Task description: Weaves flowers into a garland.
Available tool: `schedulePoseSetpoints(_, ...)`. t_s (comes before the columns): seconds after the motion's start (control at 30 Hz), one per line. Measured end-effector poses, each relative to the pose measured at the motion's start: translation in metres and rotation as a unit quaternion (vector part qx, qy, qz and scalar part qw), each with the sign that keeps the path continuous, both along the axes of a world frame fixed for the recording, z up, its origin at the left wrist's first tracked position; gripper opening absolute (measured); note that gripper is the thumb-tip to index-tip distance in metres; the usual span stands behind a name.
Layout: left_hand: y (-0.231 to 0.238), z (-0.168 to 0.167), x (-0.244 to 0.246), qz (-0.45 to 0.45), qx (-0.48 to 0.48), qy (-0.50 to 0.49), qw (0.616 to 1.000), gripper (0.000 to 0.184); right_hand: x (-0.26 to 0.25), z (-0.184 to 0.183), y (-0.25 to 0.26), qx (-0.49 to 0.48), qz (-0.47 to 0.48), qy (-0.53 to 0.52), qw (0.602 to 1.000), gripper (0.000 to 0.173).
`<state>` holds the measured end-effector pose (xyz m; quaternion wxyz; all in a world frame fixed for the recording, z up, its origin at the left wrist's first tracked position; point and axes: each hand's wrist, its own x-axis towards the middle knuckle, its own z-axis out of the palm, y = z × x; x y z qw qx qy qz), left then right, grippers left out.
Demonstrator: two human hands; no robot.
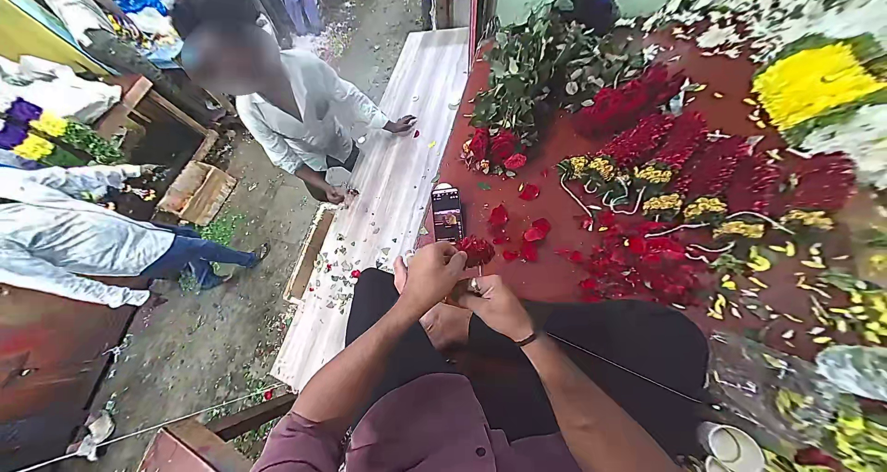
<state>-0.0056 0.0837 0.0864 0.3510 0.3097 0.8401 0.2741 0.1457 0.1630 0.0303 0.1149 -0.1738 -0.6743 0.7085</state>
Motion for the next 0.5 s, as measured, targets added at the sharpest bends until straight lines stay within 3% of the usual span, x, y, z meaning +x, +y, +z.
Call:
schedulePoseSetpoints(0.13,-0.013,-0.014,0.002,0.025,0.024,-0.056,0.998,0.026,0.000,0.006,0.000,-0.007,-0.033,0.015,0.999,0.014)
schedulePoseSetpoints(0.27,-0.027,-0.012,-0.010,-0.054,0.077,-0.106,0.990,0.026,0.022,0.009,0.047,-0.083,-0.087,-0.043,0.992,0.011)
schedulePoseSetpoints(0.4,-0.043,-0.007,-0.017,-0.119,0.096,-0.107,0.982,0.025,0.018,-0.002,0.054,-0.109,-0.020,-0.079,0.991,0.013)
schedulePoseSetpoints(0.5,-0.052,-0.019,-0.019,-0.108,0.075,-0.107,0.985,0.024,0.022,0.000,0.054,-0.085,0.063,-0.089,0.990,0.014)
